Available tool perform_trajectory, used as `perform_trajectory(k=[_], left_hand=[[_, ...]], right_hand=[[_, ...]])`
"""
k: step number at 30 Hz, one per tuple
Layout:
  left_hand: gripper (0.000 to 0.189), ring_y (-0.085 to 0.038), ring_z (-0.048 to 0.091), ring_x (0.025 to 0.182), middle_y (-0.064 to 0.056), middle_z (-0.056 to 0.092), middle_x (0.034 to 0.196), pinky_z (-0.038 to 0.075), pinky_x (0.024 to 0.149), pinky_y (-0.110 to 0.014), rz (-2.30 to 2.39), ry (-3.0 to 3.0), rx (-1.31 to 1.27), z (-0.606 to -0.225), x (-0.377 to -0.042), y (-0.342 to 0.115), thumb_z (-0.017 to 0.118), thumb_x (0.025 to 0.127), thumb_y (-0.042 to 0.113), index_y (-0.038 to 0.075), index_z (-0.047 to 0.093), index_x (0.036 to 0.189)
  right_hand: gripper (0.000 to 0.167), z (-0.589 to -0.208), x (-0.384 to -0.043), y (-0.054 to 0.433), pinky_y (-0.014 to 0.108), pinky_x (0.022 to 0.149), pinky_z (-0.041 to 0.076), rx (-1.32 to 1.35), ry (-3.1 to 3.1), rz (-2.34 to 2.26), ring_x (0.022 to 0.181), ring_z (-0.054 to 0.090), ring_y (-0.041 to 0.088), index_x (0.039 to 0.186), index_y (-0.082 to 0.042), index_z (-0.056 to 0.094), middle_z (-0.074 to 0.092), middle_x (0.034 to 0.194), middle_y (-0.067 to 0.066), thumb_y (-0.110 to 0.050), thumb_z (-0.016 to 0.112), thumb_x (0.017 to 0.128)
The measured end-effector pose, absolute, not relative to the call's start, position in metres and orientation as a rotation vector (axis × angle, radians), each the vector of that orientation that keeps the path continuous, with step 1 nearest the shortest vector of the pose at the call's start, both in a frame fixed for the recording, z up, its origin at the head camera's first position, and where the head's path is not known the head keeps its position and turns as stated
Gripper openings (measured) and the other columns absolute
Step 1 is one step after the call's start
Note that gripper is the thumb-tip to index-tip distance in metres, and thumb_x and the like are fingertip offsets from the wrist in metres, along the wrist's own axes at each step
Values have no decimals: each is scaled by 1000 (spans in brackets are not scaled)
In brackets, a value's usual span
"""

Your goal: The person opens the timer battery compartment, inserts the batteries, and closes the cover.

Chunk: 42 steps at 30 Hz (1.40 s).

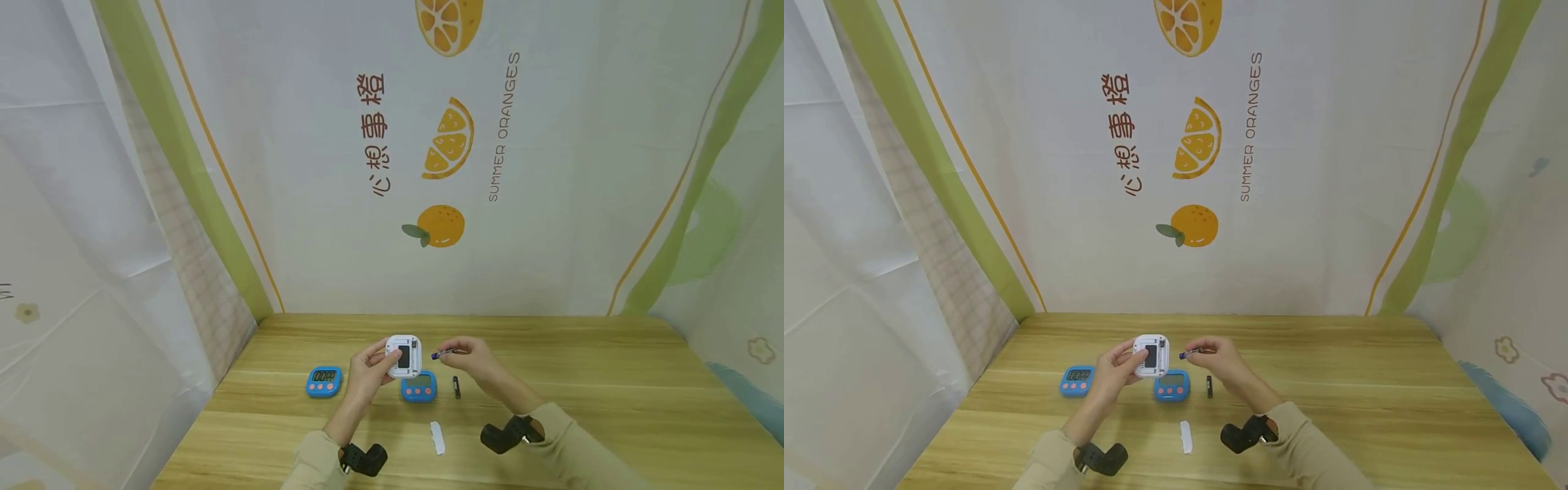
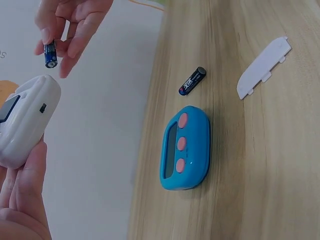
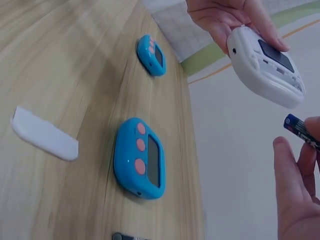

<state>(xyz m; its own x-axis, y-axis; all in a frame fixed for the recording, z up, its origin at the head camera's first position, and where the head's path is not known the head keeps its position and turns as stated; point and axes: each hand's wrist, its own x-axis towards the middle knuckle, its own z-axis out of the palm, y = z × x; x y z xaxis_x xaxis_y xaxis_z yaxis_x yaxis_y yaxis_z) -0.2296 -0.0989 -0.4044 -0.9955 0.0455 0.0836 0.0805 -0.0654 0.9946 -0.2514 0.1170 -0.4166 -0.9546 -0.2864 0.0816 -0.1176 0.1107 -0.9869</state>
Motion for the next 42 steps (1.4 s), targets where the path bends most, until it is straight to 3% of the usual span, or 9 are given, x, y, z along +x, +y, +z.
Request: perform_trajectory(k=[4, 8, 14, 19, 24, 29, 42], left_hand=[[45, -24, 64, 78, -19, 64, 92, 54, 61, -29, -2271, -2126, -148, -410, -234, -101, 63, 82, 11, -5, 49, 122], [45, -20, 64, 76, -15, 65, 90, 54, 62, -30, -2257, -2145, -157, -411, -235, -103, 63, 83, 12, -6, 48, 122], [47, -17, 64, 75, -15, 64, 93, 54, 63, -29, -2260, -2142, -142, -412, -236, -102, 63, 83, 15, -3, 48, 124], [47, -16, 64, 75, -16, 64, 93, 54, 63, -28, -2262, -2112, -145, -410, -234, -99, 64, 83, 15, -2, 49, 124], [47, -17, 63, 74, -15, 65, 91, 54, 62, -27, -2270, -2089, -127, -410, -234, -95, 64, 82, 15, -3, 50, 122], [46, -14, 63, 71, -11, 65, 87, 54, 62, -28, -2253, -2092, -83, -410, -234, -90, 65, 81, 16, -3, 51, 121], [47, -12, 61, 67, -8, 64, 82, 53, 59, -26, -2227, -2079, -21, -410, -231, -83, 66, 80, 15, -4, 51, 121]], right_hand=[[20, -417, -251, 113, 37, 86, 43, -420, 2156, -2043, 96, 56, 26, 96, 5, 57, 63, 95, 9, -5, 61, 80], [26, -414, -250, 111, 36, 83, 47, -445, 2093, -2078, 90, 59, 23, 103, 9, 53, 59, 96, 11, -4, 59, 81], [37, -409, -247, 106, 38, 74, 51, -552, 2165, -2001, 81, 59, 20, 116, 7, 49, 52, 90, 10, -5, 58, 82], [41, -405, -242, 100, 35, 68, 52, -577, 2205, -1971, 80, 59, 21, 119, 4, 46, 53, 94, 13, -7, 60, 82], [39, -404, -237, 95, 38, 70, 52, -569, 2178, -1997, 81, 60, 23, 119, 4, 45, 53, 96, 17, -6, 59, 84], [38, -405, -237, 92, 34, 69, 53, -622, 2216, -1995, 79, 60, 21, 118, 5, 46, 54, 96, 17, -5, 58, 84], [29, -406, -240, 85, 26, 58, 53, -663, 2463, -1910, 65, 58, 18, 104, 7, 52, 57, 79, 10, -2, 63, 79]])
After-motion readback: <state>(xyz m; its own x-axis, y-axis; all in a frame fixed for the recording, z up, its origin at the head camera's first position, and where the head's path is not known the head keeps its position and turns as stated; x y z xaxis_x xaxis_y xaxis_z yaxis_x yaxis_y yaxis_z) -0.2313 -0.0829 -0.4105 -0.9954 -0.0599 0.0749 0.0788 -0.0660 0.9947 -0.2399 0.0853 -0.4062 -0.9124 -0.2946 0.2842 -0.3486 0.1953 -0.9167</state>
